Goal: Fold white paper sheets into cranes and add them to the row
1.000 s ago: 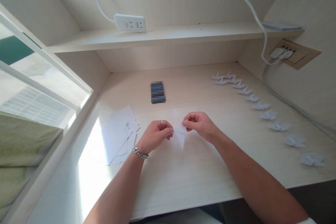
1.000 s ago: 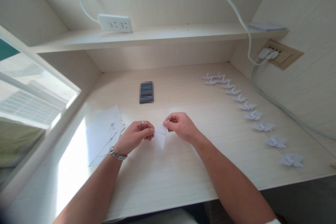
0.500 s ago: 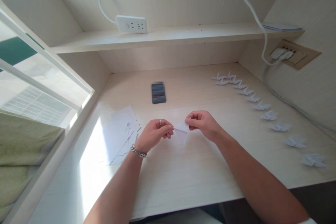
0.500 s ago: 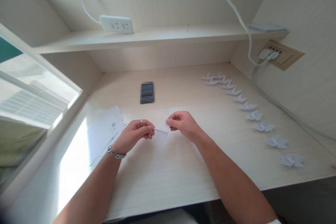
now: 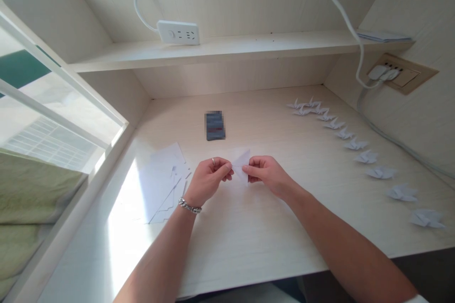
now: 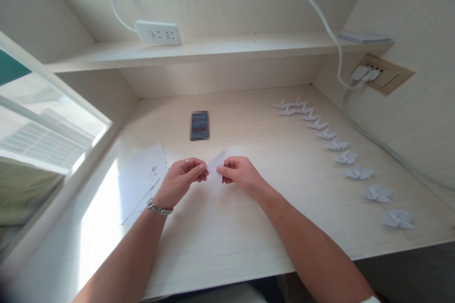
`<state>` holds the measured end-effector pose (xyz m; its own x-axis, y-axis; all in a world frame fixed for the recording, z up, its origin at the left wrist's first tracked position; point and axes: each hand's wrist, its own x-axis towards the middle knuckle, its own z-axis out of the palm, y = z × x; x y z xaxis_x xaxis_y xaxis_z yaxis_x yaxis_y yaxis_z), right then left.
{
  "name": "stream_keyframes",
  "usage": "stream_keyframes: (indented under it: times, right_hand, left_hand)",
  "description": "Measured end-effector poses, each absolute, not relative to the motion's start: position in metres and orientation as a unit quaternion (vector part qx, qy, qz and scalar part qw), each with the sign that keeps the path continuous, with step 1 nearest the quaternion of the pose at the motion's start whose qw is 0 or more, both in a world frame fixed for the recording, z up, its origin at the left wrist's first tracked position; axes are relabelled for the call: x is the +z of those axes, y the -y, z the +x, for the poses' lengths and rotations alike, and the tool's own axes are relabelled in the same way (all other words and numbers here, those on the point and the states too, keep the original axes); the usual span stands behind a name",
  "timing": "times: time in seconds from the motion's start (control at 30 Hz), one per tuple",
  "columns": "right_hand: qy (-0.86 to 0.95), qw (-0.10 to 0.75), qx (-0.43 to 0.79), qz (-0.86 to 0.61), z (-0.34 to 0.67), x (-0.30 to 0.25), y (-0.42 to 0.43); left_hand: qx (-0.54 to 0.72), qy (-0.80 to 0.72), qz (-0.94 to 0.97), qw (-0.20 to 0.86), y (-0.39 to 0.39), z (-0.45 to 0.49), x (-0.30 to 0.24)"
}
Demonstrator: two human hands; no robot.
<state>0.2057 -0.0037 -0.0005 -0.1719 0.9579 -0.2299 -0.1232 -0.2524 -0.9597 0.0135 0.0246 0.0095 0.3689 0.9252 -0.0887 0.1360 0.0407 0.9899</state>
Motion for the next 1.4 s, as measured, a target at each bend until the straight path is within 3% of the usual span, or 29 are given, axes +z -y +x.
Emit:
stream_keyframes:
  times: [0.2,0.43,0.83,1.07,1.4]
  right_hand:
    - [0.425,0.443,0.631,-0.475,0.207,0.000,0.004]
    - [0.426,0.449,0.620,-0.483,0.204,-0.002,0.002]
    - [0.537,0.519,0.451,-0.489,0.196,0.002,0.013]
    - [0.600,0.494,0.343,-0.527,0.197,0.008,0.016]
    - [0.637,0.519,0.309,-0.479,0.196,0.016,0.021]
  left_hand:
    - [0.333,-0.423,0.581,0.611,-0.022,0.014,0.015]
    - [0.323,-0.444,0.626,0.553,-0.022,0.016,0.009]
    - [0.367,-0.439,0.591,0.569,-0.020,0.024,0.003]
    - [0.400,-0.390,0.591,0.582,-0.019,0.027,-0.002]
    - [0.449,-0.391,0.561,0.575,-0.018,0.030,-0.004]
